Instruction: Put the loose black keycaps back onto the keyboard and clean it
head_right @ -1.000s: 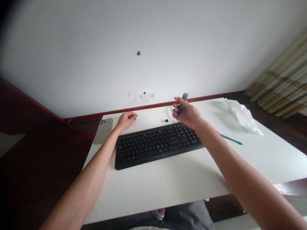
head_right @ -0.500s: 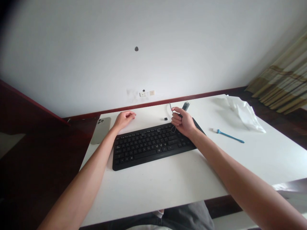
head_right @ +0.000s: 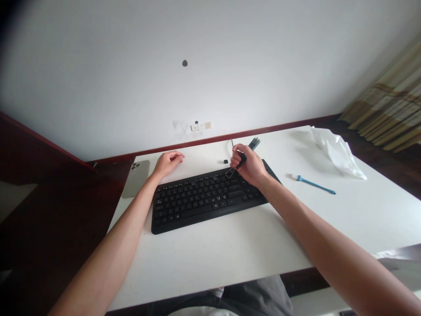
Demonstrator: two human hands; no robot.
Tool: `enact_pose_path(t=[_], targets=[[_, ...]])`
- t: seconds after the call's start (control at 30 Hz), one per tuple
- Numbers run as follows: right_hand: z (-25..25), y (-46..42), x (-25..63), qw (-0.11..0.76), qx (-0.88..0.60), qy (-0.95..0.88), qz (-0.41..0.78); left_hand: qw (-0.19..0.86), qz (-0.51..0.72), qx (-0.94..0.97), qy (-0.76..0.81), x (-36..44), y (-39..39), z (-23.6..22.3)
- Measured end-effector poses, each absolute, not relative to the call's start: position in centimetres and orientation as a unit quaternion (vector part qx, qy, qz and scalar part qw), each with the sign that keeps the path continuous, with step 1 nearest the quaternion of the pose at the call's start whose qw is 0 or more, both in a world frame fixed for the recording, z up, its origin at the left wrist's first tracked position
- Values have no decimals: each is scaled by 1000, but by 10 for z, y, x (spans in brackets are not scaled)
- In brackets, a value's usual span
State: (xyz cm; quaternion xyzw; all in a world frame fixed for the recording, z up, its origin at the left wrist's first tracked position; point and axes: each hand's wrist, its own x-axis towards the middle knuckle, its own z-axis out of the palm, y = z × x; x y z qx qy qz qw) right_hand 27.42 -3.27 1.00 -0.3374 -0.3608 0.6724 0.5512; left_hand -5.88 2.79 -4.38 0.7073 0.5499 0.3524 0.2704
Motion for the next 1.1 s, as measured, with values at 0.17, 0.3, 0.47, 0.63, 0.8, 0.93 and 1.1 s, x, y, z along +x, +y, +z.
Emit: enact_pose_path(t=[0.17,0.3,0.47,0.63,0.8,0.93,1.1], targets=[[20,-39,273,557,-331,-371,665,271,356,707,547,-58,29,-44],[18,-43,263,601,-310,-362,642,275,354,705,549,-58,31,-45],[11,-45,243,627,-299,-389,606,274,353,706,550,-58,30,-45],[6,-42,233,630,-298,-421,580,267,347,710,552,-58,29,-43],[0,-43,232,601,-291,-458,587,260,343,711,556,-57,29,-41],[-2,-46,233,564,-267,-506,596,256,340,710,561,-56,28,-41],[1,-46,234,536,-283,-488,628,257,344,713,555,-57,28,-42]])
